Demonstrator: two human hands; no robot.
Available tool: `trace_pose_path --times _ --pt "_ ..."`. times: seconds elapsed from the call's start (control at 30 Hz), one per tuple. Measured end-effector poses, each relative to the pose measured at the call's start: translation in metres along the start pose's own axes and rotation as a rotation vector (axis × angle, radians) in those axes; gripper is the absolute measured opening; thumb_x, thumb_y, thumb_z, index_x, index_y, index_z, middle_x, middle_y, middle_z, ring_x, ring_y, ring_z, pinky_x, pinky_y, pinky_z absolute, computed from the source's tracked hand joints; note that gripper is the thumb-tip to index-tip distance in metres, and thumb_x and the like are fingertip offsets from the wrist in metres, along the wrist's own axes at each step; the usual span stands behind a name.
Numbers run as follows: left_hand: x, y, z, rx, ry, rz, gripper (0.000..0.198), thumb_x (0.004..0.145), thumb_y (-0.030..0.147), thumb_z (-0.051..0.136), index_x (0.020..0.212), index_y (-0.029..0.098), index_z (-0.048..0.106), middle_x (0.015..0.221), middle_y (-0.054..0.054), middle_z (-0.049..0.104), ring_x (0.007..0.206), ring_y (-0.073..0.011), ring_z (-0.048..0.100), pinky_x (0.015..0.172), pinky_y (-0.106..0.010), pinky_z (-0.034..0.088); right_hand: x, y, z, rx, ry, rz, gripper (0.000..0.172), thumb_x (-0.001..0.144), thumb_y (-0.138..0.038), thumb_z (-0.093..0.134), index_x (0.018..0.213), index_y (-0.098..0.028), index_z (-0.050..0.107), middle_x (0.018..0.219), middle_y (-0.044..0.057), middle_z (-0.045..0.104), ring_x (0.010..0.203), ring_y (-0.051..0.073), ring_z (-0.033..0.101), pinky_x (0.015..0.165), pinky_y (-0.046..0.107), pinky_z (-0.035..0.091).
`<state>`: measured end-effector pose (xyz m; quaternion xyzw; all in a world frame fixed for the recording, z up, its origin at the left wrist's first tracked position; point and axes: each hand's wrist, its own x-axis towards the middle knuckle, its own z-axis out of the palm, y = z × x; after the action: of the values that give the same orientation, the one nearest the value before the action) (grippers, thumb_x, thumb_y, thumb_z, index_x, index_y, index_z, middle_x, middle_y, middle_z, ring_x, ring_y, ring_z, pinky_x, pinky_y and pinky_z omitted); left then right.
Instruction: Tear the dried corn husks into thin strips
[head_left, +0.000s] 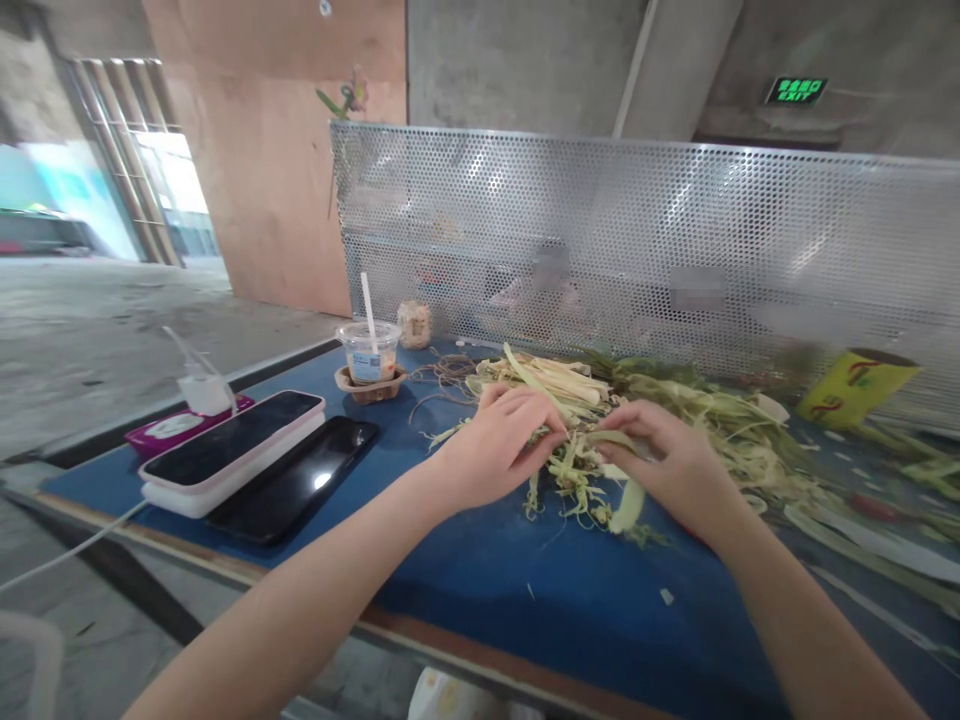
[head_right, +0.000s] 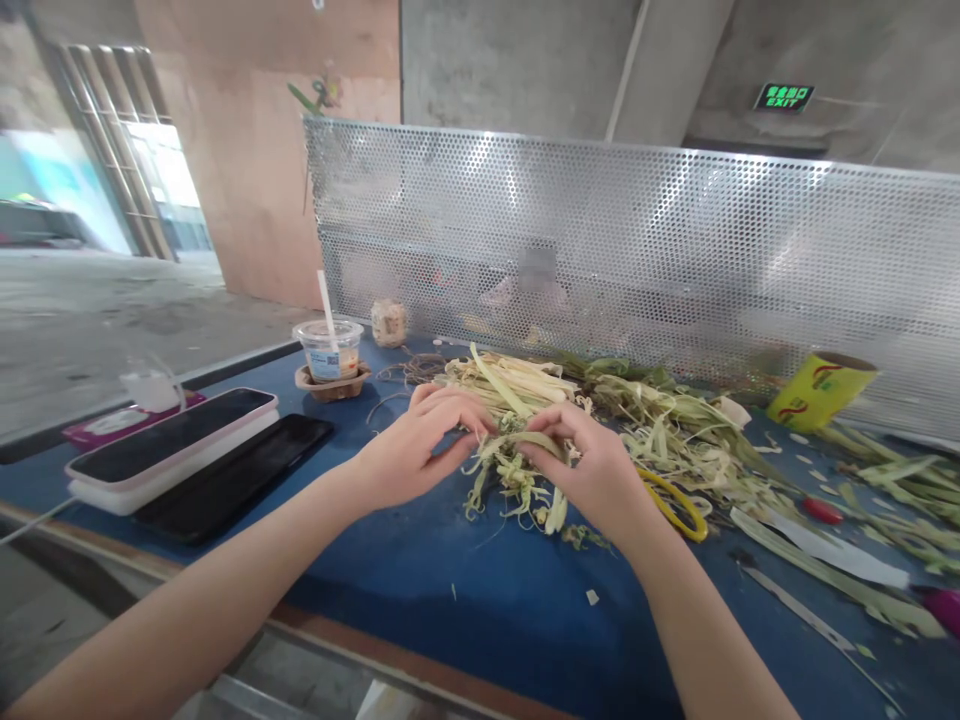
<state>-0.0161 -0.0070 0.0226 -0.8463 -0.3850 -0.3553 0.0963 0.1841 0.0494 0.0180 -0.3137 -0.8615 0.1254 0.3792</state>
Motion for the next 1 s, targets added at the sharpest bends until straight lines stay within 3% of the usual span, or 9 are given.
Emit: trace_pose_path --times 0.13,0.23,0.33,0.5,0.73,0.8,0.9,1.0 --pt "0.001 0.002 -0.001 -0.058 -0.027 0.155 0.009 0.080 0.015 0.043 0.074 0.017 0.049 0.121 -0.008 0.051 0.114 -0.0168 0.040 0.093 -0.035 0.032 -0.002 0.004 0.001 -0.183 0.109 -0.241 0.005 0.075 -0.023 0.056 0.080 -0.021 0.056 0.102 0.008 0.058 0.081 0.019 0.060 0.065 0.031 0.048" --pt "0.000 0.003 0.002 -0.092 -0.051 0.236 0.011 0.079 0.013 0.043 0.070 0.017 0.049 0.117 -0.008 0.055 0.112 -0.0149 0.044 0.094 -0.033 0.034 -0.002 0.004 0.000 -0.196 0.115 -0.324 0.015 0.076 -0.018 0.052 0.090 -0.023 0.055 0.099 0.007 0.059 0.087 0.020 0.059 0.073 0.035 0.047" --pt "0.000 0.002 0.005 -0.093 -0.038 0.278 0.012 0.079 0.012 0.044 0.070 0.017 0.050 0.107 -0.008 0.060 0.105 -0.0143 0.050 0.091 -0.032 0.039 -0.002 0.004 -0.001 -0.207 0.064 -0.323 0.024 0.077 -0.015 0.049 0.098 -0.024 0.053 0.086 0.005 0.062 0.086 0.019 0.059 0.075 0.036 0.046" --pt "0.001 0.000 0.005 -0.083 -0.009 0.288 0.008 0.077 0.012 0.047 0.072 0.017 0.051 0.090 -0.007 0.063 0.091 -0.0135 0.054 0.084 -0.030 0.045 -0.001 0.005 -0.004 -0.195 -0.021 -0.300 0.024 0.078 -0.019 0.050 0.101 -0.024 0.053 0.076 0.003 0.063 0.083 0.019 0.059 0.073 0.034 0.046" --pt "0.001 -0.001 0.007 -0.008 0.116 0.262 0.012 0.075 0.012 0.049 0.064 0.017 0.047 0.076 -0.004 0.062 0.078 -0.0117 0.055 0.076 -0.029 0.049 -0.002 -0.004 -0.011 0.115 -0.206 -0.314 0.020 0.084 -0.028 0.043 0.094 -0.021 0.058 0.086 0.006 0.062 0.084 0.018 0.055 0.074 0.033 0.043" --pt "0.001 0.001 0.008 0.045 0.157 0.298 0.013 0.075 0.012 0.049 0.063 0.017 0.047 0.074 -0.004 0.063 0.076 -0.0116 0.056 0.077 -0.029 0.049 -0.002 -0.006 -0.007 0.158 -0.209 -0.254 0.023 0.085 -0.032 0.040 0.092 -0.020 0.058 0.087 0.006 0.061 0.084 0.018 0.054 0.075 0.034 0.042" --pt "0.001 0.003 0.009 0.068 0.201 0.348 0.014 0.075 0.011 0.049 0.063 0.017 0.047 0.073 -0.005 0.065 0.074 -0.0114 0.058 0.078 -0.028 0.049 -0.002 -0.006 0.002 0.136 -0.153 -0.193 0.013 0.080 -0.030 0.051 0.080 -0.020 0.059 0.076 0.004 0.060 0.077 0.016 0.053 0.073 0.033 0.042" --pt "-0.001 0.006 0.006 -0.068 0.213 0.279 0.014 0.075 0.012 0.052 0.064 0.017 0.046 0.075 -0.005 0.066 0.075 -0.0109 0.059 0.077 -0.028 0.050 -0.002 -0.006 0.004 0.179 -0.148 -0.215 0.006 0.076 -0.025 0.057 0.073 -0.020 0.059 0.068 0.002 0.058 0.072 0.015 0.051 0.070 0.031 0.042"
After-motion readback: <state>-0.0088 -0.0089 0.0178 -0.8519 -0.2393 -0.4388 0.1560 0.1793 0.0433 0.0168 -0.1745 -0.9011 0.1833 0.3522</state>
